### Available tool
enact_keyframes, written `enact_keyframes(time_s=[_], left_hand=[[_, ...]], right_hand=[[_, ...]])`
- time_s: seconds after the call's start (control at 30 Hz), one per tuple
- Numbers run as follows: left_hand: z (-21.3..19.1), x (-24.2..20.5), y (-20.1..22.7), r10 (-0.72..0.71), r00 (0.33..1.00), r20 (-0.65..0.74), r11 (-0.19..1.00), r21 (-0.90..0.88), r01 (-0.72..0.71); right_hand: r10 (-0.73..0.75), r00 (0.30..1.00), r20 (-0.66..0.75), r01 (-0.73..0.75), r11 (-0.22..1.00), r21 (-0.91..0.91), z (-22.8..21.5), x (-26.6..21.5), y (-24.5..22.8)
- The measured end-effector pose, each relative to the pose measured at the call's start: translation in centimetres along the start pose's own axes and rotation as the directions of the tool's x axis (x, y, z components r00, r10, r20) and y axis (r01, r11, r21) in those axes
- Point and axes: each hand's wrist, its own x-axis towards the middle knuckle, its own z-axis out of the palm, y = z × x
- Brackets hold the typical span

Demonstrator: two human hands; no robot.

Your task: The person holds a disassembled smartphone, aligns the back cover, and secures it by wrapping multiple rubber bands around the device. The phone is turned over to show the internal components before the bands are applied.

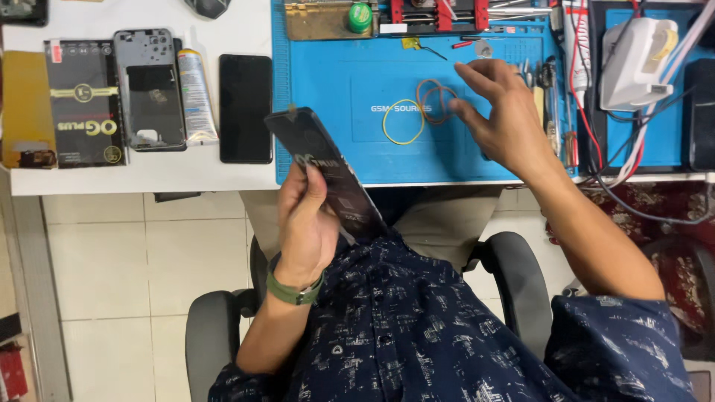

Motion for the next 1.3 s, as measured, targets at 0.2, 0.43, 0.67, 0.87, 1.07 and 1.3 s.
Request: enact_keyframes(time_s=[0.2, 0.43, 0.67, 0.87, 1.07, 1.3], left_hand=[[1.1, 2.9, 0.6, -0.054, 0.928, 0.368, 0.867, -0.444, 0.227], [3.7, 4.8, 3.1, -0.246, 0.903, 0.353, 0.671, -0.610, 0.422], [3.9, 3.5, 3.0, -0.194, 0.896, 0.400, 0.614, -0.663, 0.429], [5.6, 2.5, 4.9, -0.291, 0.900, 0.326, 0.707, -0.560, 0.432], [6.3, 1.3, 4.6, -0.305, 0.929, 0.209, 0.721, -0.587, 0.369], [6.7, 1.5, 5.1, -0.318, 0.898, 0.303, 0.728, -0.529, 0.436]], right_hand=[[-0.192, 0.977, -0.091, 0.208, 0.955, 0.214, 0.9, -2.6, -7.8], [-0.443, 0.845, -0.299, 0.514, 0.828, 0.226, 6.6, -6.7, -10.1], [-0.357, 0.821, -0.445, 0.508, 0.812, 0.286, 9.6, -7.7, -10.9], [-0.343, 0.764, -0.546, 0.555, 0.782, 0.285, 9.7, -7.5, -11.4], [-0.210, 0.677, -0.705, 0.629, 0.663, 0.407, 10.9, -8.1, -9.9], [-0.418, 0.690, -0.591, 0.634, 0.743, 0.214, 9.8, -9.8, -8.7]])
